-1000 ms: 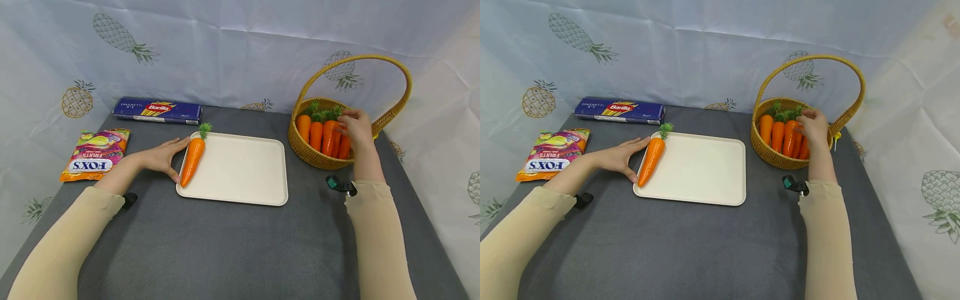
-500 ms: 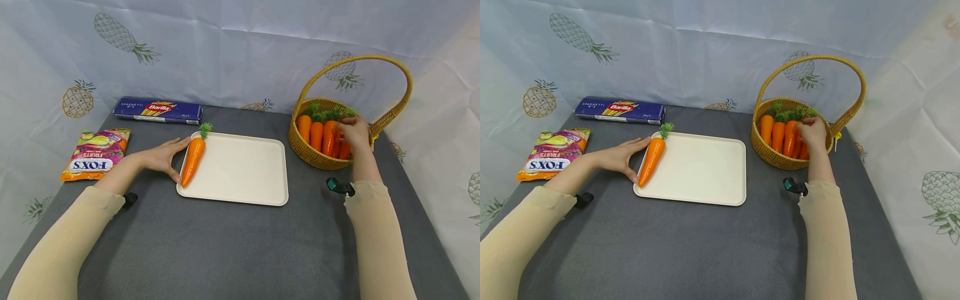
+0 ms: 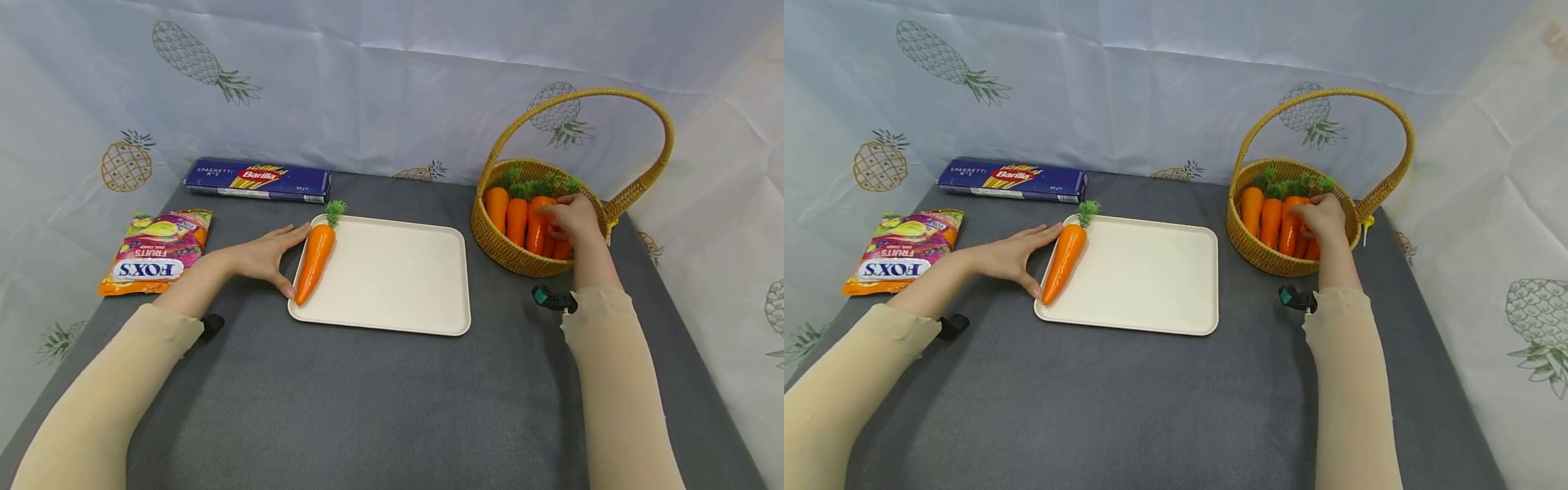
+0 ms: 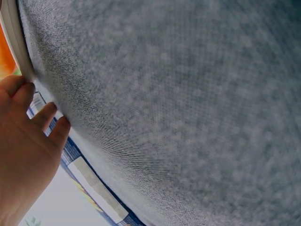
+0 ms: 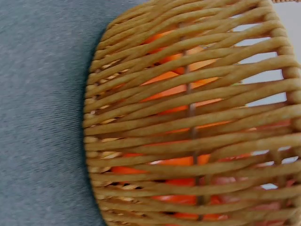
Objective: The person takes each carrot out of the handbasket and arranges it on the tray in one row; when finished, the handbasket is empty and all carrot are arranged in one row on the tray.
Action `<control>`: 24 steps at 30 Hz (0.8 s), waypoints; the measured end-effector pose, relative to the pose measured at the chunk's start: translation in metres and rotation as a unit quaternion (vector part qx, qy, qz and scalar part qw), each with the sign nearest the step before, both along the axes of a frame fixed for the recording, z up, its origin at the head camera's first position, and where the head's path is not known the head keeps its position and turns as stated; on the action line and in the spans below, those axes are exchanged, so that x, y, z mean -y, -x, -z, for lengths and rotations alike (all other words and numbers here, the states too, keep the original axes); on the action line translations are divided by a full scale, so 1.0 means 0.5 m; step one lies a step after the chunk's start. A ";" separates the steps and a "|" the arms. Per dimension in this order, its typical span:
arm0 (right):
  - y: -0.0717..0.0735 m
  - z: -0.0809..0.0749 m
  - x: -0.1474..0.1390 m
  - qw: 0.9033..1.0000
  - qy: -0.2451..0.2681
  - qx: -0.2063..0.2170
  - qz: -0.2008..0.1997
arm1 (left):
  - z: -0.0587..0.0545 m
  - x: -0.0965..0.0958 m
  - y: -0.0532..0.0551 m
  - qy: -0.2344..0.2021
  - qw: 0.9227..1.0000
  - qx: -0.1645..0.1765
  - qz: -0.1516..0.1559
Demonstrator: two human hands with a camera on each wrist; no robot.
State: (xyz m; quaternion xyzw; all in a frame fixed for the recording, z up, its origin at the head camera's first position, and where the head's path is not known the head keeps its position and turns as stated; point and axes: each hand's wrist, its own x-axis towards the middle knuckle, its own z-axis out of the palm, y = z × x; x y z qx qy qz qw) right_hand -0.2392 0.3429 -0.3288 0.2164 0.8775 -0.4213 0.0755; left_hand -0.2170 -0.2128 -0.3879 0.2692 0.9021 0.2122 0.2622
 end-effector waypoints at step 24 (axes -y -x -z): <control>0.035 -0.044 -0.009 0.990 0.068 0.120 -0.017 | -0.009 -0.005 -0.004 -0.002 1.000 0.002 -0.005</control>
